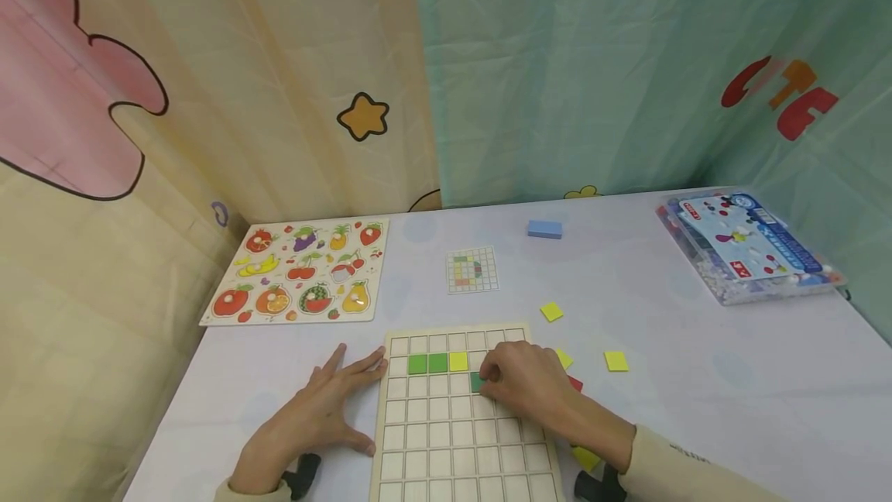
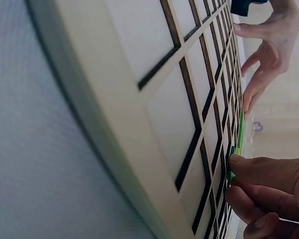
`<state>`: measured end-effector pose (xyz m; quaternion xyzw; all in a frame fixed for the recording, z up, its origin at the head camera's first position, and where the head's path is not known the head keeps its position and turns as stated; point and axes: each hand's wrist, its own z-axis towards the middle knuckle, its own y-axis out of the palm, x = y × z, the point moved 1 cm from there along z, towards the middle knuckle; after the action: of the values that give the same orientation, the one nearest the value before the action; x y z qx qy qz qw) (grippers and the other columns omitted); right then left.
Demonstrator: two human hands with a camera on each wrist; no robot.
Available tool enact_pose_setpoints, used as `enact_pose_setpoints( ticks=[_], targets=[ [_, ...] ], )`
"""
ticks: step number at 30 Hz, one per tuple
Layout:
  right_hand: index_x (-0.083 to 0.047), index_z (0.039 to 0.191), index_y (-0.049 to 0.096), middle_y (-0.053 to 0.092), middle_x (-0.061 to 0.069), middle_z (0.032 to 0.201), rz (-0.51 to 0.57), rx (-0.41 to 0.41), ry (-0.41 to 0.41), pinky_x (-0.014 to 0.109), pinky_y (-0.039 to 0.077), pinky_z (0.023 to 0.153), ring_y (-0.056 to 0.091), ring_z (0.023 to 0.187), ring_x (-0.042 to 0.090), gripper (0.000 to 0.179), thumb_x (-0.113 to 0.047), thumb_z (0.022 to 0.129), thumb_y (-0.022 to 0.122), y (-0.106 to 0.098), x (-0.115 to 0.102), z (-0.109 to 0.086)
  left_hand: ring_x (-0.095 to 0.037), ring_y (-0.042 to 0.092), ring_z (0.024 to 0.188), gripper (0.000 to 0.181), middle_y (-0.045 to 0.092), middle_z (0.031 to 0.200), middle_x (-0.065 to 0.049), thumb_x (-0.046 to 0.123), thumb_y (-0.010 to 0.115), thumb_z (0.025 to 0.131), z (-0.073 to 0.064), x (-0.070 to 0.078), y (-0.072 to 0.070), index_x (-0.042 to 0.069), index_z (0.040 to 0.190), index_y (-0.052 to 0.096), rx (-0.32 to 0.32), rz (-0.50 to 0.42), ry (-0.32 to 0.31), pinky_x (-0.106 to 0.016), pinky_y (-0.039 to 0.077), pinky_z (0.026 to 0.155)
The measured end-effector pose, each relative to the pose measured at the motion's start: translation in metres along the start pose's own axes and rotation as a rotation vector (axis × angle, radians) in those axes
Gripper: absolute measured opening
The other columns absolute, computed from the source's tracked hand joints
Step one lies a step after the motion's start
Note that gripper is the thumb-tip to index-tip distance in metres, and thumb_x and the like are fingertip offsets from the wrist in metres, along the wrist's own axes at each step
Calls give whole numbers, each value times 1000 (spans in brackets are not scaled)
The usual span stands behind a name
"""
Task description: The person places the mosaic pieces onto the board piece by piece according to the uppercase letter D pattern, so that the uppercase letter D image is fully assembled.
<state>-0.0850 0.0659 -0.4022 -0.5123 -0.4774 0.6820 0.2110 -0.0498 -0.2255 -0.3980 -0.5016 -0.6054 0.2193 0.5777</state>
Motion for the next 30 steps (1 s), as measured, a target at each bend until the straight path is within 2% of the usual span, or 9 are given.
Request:
enact_pose_setpoints(
  ticks=[6,11,17,22,27,30],
  targets=[
    [-17,83,78,67,-13,75,23,-4,15,22,47,54,59,69,2,9,-17,74,79,-3,1,-4,-49,7,146,108,37,156,6,40,96,43,-1,0,0,13,140,56,3,-4,0,-78,11,104],
    [-18,88,79,69,-13,80,24,4,44,23,45,51,59,70,3,14,-15,75,76,-9,5,-13,-47,6,146,108,37,156,8,39,96,42,-1,1,0,15,140,56,1,-2,-16,-77,10,105],
    [-22,88,78,68,-17,82,20,16,132,24,44,53,54,67,3,14,-16,76,76,-17,17,-28,-47,7,146,108,36,156,8,39,96,44,-2,1,-1,15,140,56,-2,5,-17,-77,11,105],
    [-26,87,76,67,-20,84,49,45,184,27,48,60,57,76,4,14,-18,76,80,-22,26,-38,-48,7,146,108,36,156,8,39,96,44,-2,0,-1,15,141,55,5,9,-6,-77,12,105],
    [-29,90,75,64,-22,83,78,59,222,23,44,53,50,63,0,18,-17,77,79,-24,35,-47,-48,7,146,107,36,156,8,41,95,44,-2,-1,0,15,141,55,1,6,-6,-77,11,105],
    [-27,92,75,62,-20,81,54,56,246,22,43,51,49,63,0,19,-16,77,81,-26,42,-51,-48,7,146,108,36,156,8,40,95,44,-2,0,0,15,141,55,1,5,-6,-77,11,105]
  ],
)
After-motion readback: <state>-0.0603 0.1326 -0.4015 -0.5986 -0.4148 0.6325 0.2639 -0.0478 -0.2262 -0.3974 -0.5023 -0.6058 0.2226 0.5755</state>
